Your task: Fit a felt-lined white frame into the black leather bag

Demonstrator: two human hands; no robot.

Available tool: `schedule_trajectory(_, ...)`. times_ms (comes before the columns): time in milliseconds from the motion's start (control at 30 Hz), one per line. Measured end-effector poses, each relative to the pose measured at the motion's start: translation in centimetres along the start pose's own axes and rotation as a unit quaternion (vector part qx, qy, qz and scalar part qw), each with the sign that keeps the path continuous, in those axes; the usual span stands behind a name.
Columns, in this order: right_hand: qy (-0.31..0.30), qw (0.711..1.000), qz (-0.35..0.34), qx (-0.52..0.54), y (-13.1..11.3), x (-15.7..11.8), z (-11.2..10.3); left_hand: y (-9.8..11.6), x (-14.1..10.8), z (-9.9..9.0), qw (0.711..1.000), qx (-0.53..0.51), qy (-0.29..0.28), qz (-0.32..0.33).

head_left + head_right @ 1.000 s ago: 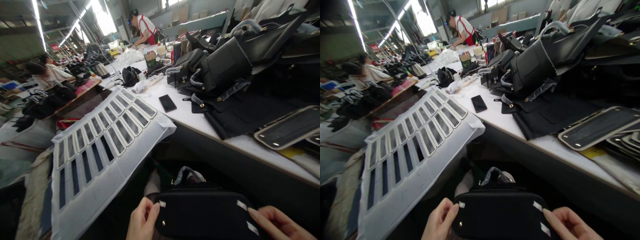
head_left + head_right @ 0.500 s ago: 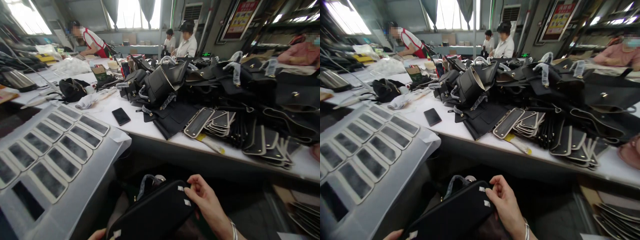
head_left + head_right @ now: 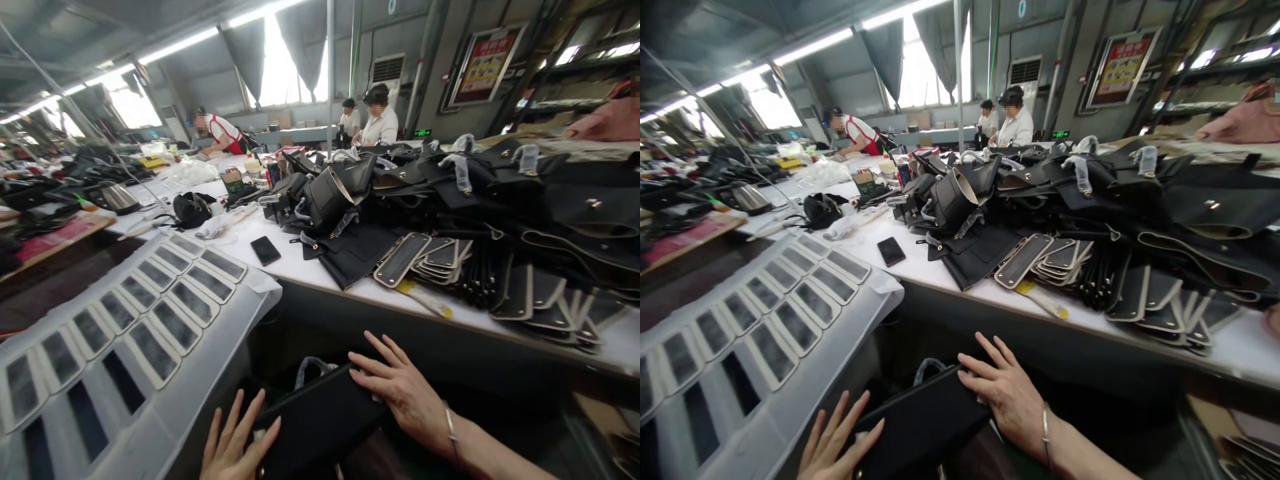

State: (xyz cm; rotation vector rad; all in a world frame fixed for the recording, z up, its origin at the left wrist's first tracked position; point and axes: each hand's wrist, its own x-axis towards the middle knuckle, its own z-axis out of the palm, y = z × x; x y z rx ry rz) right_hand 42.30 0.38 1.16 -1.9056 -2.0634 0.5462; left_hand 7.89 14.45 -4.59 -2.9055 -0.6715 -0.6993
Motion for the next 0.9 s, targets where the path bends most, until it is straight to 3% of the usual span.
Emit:
schedule_trajectory(133, -0.005, 0.995, -0.072, -0.067, -1.9, 1.1, -1.4, 0.1, 2.3, -2.5, 0.994, 0.061, -0.005, 0.088)
schedule_trajectory(267, 0.100, 0.989, -0.064, -0.090, -4.3, 2.7, 0.1, 1.9, 4.6, -4.1, 0.985, 0.090, -0.018, 0.143)
schedule_trajectory(333, 0.158, 0.969, -0.099, -0.162, -4.8, 3.4, 1.7, 3.1, 4.9, -3.3, 0.992, 0.097, 0.022, 0.083)
schedule_trajectory(400, 0.221, 0.921, -0.181, -0.264, -4.7, 4.2, 3.4, 4.0, 4.8, -1.8, 0.987, 0.137, 0.088, 0.004)
schedule_trajectory(500, 0.292, 0.851, -0.260, -0.350, -4.1, 5.1, 5.5, 4.6, 4.6, 0.2, 0.973, 0.187, 0.134, 0.012)
schedule_trajectory(733, 0.311, 0.828, -0.283, -0.372, -2.8, 5.9, 6.5, 4.4, 4.7, -0.5, 0.978, 0.164, 0.128, 0.009)
schedule_trajectory(833, 0.352, 0.794, -0.307, -0.390, -1.5, 6.9, 9.1, 4.0, 4.2, 0.2, 0.971, 0.196, 0.135, 0.036)
schedule_trajectory(900, 0.422, 0.766, -0.304, -0.377, -0.9, 7.9, 11.6, 3.8, 3.8, 1.5, 0.964, 0.214, 0.151, 0.039)
